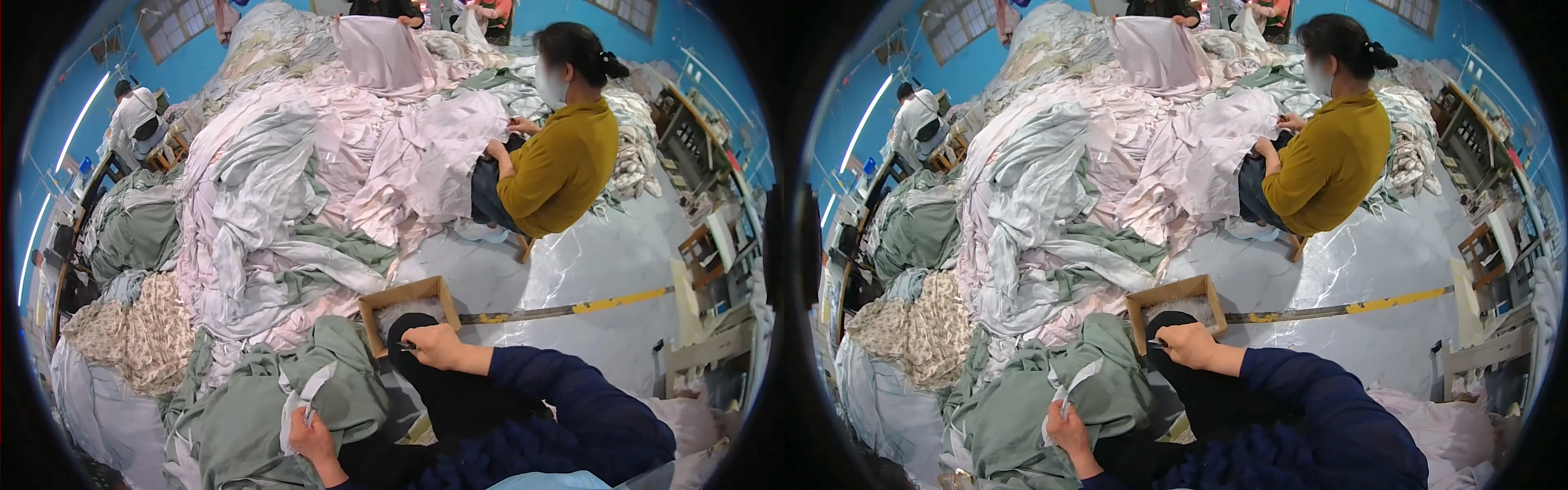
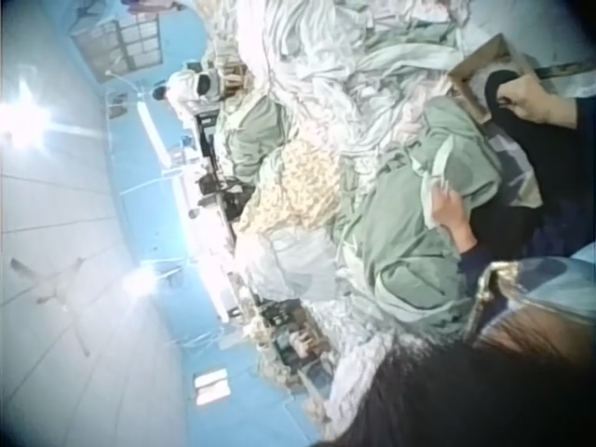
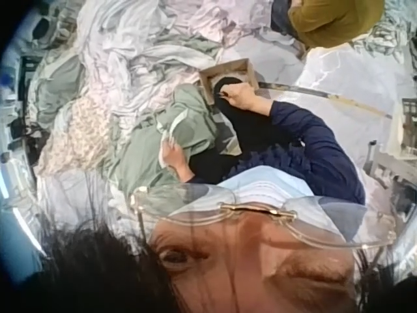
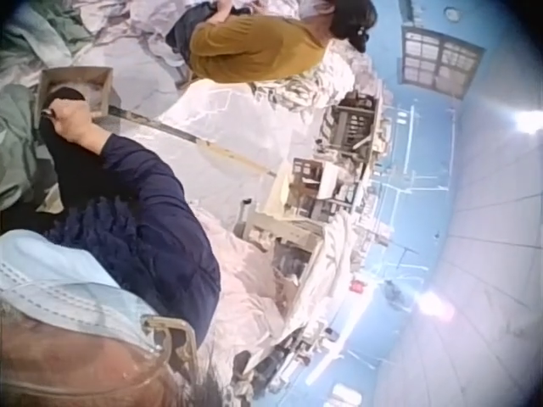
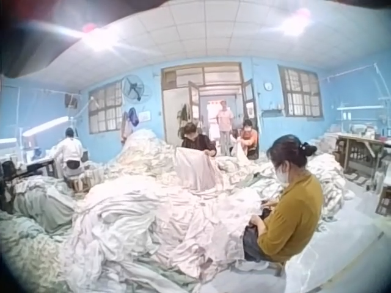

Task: The worker is trimming excess threads from green and white fabric pillow covers using a small pair of spring-loaded thread clippers in a factory setting.

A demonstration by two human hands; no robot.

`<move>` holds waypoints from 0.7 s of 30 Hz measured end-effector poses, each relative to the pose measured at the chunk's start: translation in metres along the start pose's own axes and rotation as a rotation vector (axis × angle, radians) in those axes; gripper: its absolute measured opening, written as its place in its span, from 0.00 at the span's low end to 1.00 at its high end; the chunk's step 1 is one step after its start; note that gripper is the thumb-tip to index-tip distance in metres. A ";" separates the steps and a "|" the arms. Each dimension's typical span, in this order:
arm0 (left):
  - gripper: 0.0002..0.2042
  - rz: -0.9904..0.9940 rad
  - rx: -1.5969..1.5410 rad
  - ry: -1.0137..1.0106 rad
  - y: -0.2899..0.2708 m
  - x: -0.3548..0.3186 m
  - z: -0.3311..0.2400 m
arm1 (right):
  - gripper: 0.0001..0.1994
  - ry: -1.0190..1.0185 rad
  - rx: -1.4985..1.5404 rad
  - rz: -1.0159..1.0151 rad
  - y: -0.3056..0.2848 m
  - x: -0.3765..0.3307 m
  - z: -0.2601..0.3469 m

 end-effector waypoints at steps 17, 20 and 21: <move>0.10 0.027 -0.075 0.001 0.003 0.002 0.003 | 0.14 -0.006 -0.030 -0.029 0.000 0.007 0.003; 0.09 0.027 -0.077 0.002 0.000 0.002 -0.002 | 0.15 -0.020 -0.028 -0.063 0.002 0.007 0.000; 0.09 0.029 -0.081 -0.003 0.000 0.002 -0.003 | 0.16 -0.031 -0.021 -0.091 0.002 0.008 0.000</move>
Point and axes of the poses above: each hand's wrist, its own x-axis towards the middle knuckle, its own y-axis out of the palm, z = x × y, the point moved 2 cm from there along x, towards the middle knuckle, and after that the axes turned 12 degrees about z, right-handed, at the moved point
